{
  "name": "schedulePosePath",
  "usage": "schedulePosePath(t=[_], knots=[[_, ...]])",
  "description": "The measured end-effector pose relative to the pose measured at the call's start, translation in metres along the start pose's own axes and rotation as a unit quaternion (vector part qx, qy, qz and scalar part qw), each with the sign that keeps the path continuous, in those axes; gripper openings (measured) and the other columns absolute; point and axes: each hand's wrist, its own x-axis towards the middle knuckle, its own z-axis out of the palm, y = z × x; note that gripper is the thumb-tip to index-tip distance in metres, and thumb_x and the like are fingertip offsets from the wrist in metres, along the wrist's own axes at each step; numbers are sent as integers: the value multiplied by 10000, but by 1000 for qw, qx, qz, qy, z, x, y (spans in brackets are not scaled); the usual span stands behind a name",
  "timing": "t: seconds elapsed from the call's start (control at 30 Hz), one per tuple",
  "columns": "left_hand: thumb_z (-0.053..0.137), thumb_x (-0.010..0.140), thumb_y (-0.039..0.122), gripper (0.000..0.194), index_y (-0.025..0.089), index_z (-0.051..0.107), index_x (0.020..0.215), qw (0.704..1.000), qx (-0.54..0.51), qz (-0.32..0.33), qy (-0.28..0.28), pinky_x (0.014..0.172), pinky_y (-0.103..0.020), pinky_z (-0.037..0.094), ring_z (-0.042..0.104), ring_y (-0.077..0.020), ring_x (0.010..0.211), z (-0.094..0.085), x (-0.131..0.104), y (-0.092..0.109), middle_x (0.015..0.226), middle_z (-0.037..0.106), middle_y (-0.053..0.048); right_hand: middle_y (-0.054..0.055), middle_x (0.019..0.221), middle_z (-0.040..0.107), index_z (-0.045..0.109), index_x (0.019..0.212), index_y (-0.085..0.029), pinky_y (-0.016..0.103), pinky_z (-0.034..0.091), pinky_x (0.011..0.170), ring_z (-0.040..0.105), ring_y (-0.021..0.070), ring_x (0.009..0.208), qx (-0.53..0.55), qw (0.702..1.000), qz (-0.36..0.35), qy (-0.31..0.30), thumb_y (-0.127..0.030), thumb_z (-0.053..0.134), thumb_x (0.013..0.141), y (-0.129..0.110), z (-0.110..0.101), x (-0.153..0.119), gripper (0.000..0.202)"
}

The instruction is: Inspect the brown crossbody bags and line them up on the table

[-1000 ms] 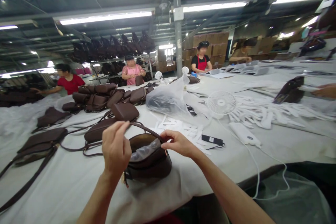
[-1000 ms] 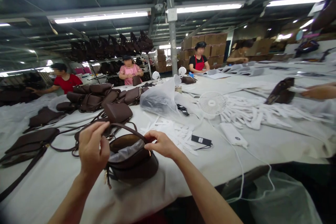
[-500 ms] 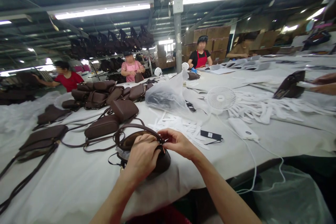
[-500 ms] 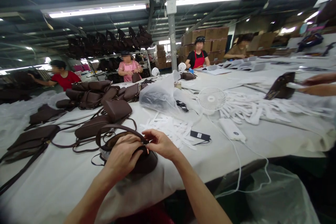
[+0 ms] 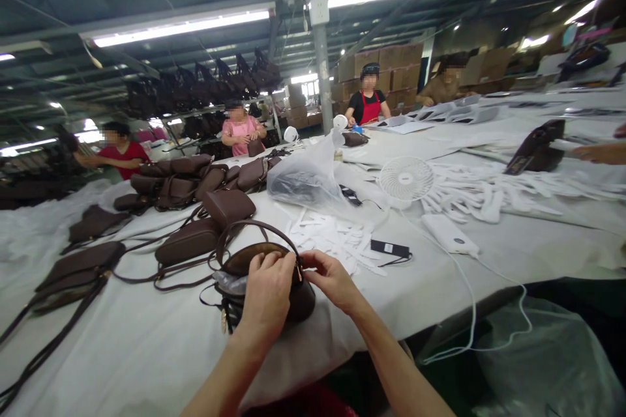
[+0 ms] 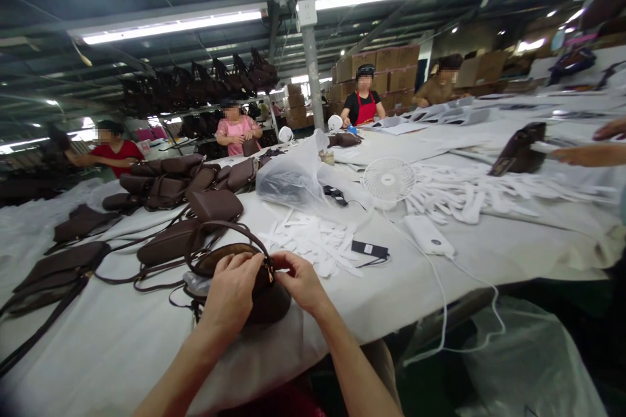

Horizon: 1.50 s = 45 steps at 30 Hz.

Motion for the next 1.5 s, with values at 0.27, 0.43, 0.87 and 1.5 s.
schedulePosePath(t=[0.27,0.43,0.87,1.5], knots=[[502,878,136,214,211,647,1015,998,53,30,30,1034,-487,357,582,-259,976,14,-15,4,930,642,-76,9,830,677,619,950,-226,318,519,734,633,186,807,62,996,3,64,-253,738,665,11,14,-11,310],[525,912,208,152,233,653,989,993,69,70,58,940,-443,419,573,-238,916,14,-21,1,897,616,-66,7,824,692,626,1024,-235,338,517,759,646,189,783,54,998,-3,42,-277,732,718,7,15,-22,326],[481,932,199,125,221,595,977,982,72,160,74,924,-411,424,564,-206,856,21,-24,-14,836,593,-32,31,878,715,660,1017,-203,315,533,760,654,192,813,18,993,-2,114,-339,773,683,15,20,-28,378],[439,914,168,233,182,545,707,937,-96,60,330,922,-384,408,587,-159,759,47,-16,-37,668,616,-4,-19,729,604,540,882,-198,262,473,595,561,159,666,-292,948,-90,94,-247,656,738,33,53,-19,191]])
